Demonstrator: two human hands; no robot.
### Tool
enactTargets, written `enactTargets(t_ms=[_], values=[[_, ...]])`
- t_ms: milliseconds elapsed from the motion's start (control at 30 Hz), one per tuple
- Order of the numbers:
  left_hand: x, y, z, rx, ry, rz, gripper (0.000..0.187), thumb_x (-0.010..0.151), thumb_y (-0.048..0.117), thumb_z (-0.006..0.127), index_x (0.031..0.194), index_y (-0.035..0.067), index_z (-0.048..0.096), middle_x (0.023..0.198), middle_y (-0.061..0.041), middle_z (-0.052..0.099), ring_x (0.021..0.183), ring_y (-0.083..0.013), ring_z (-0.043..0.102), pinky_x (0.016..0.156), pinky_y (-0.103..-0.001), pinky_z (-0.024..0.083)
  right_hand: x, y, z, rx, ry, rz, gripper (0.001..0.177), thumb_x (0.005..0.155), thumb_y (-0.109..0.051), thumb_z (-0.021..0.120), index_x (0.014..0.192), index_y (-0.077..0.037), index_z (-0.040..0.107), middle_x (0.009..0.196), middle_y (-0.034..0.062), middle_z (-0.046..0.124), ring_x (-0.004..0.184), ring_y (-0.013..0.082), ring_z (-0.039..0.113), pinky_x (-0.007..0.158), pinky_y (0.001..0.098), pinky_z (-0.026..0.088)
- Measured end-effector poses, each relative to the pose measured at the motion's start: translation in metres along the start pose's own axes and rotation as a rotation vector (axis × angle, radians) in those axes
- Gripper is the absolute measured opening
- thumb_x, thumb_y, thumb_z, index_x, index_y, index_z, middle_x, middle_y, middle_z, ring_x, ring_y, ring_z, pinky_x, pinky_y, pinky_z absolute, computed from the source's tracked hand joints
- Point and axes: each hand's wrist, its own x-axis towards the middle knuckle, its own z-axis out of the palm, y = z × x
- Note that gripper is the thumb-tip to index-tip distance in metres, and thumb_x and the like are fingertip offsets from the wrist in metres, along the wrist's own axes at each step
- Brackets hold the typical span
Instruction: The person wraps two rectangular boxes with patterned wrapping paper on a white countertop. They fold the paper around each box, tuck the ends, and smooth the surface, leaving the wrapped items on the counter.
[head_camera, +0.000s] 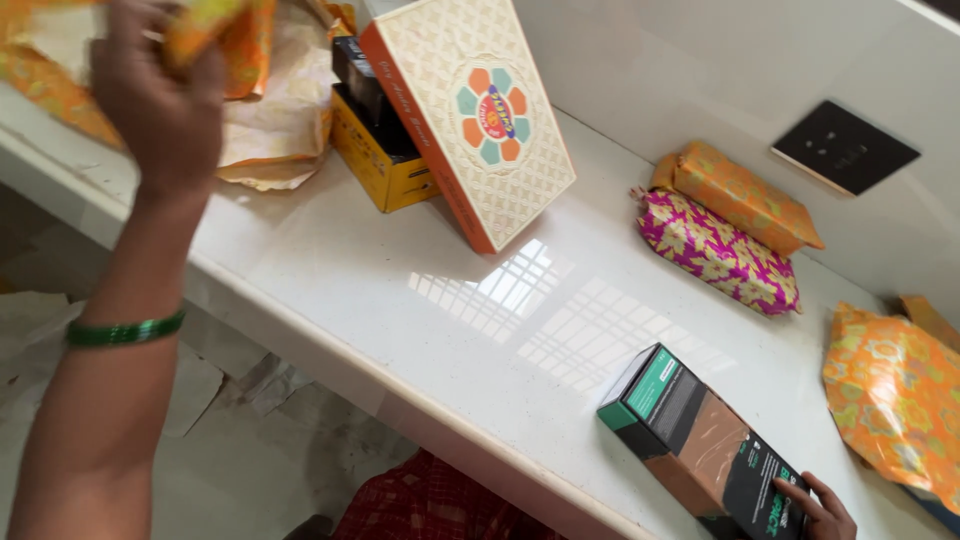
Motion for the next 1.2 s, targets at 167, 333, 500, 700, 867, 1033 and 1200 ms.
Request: enactTargets(t_ms=[167,333,500,700,867,1033,1200], values=[[0.024,0.086,-0.026,-0.486,-0.06,0.04,0.018,0.108,-0.001,0.072,0.118,0.0,0.057,0.107,-0.006,0.061,0.093,-0.0164,0.06,0.086,-0.028,0.049,-0.034,-0.013,-0.019,0.466,0.121,-0.092,0.084,0.061,-0.038,0.087,0.13,0.001,0.061,0.146,0.0274,0.052,0.14,0.0401,0.051,0.118,0.0513,0.038],[-0.006,0.21,0.016,-0.521,-0.323,0.278,0.042,0.084,0.012,0.086,0.115,0.004,0.058,0.115,-0.014,0.072,0.098,-0.0298,0.071,0.085,-0.038,0.058,-0.074,-0.072,-0.044,1.246,0.352,0.037,0.064,0.09,-0.04,0.081,0.132,0.0,0.052,0.157,0.02,0.045,0.149,0.0379,0.044,0.122,0.0612,0.036],[-0.112,0.342,0.09,-0.78,-0.634,0.731,0.031,0.076,0.014,0.073,0.102,0.006,0.058,0.121,-0.015,0.07,0.082,-0.0286,0.072,0.075,-0.038,0.056,-0.078,-0.134,-0.063,1.395,0.711,0.052,0.064,0.101,-0.058,0.067,0.141,-0.012,0.049,0.156,0.0123,0.042,0.146,0.0301,0.044,0.126,0.0536,0.039],[-0.194,0.423,0.105,-0.656,-1.192,0.984,0.021,0.097,0.018,0.062,0.112,0.004,0.058,0.123,-0.019,0.066,0.079,-0.0272,0.071,0.078,-0.043,0.055,-0.088,-0.177,-0.106,1.45,0.874,0.065,0.079,0.098,-0.068,0.062,0.161,-0.025,0.043,0.16,0.0035,0.044,0.141,0.0284,0.048,0.114,0.0497,0.043],[-0.208,0.466,0.1,-0.933,-1.458,0.722,0.064,0.084,0.047,0.075,0.124,0.001,0.057,0.149,-0.03,0.048,0.101,-0.0425,0.067,0.089,-0.051,0.053,-0.098,-0.219,-0.13,1.46,0.861,0.152,0.081,0.098,-0.07,0.063,0.162,-0.026,0.04,0.162,0.0014,0.043,0.144,0.028,0.046,0.119,0.0561,0.041],[-0.184,0.461,0.137,-0.961,-1.51,0.375,0.036,0.091,0.026,0.065,0.124,0.013,0.067,0.115,-0.016,0.073,0.102,-0.0366,0.069,0.091,-0.049,0.053,-0.096,-0.265,-0.139,1.493,0.817,0.282,0.085,0.094,-0.067,0.064,0.163,-0.025,0.038,0.165,0.0053,0.042,0.149,0.032,0.042,0.121,0.0608,0.036],[-0.119,0.365,0.223,-0.718,-0.901,0.89,0.007,0.075,0.017,0.068,0.08,0.011,0.068,0.086,-0.012,0.07,0.088,-0.0344,0.067,0.087,-0.052,0.053,-0.088,-0.291,-0.144,1.368,0.772,0.189,0.071,0.096,-0.059,0.067,0.145,-0.011,0.047,0.166,0.0149,0.039,0.154,0.0356,0.039,0.129,0.0582,0.03]])
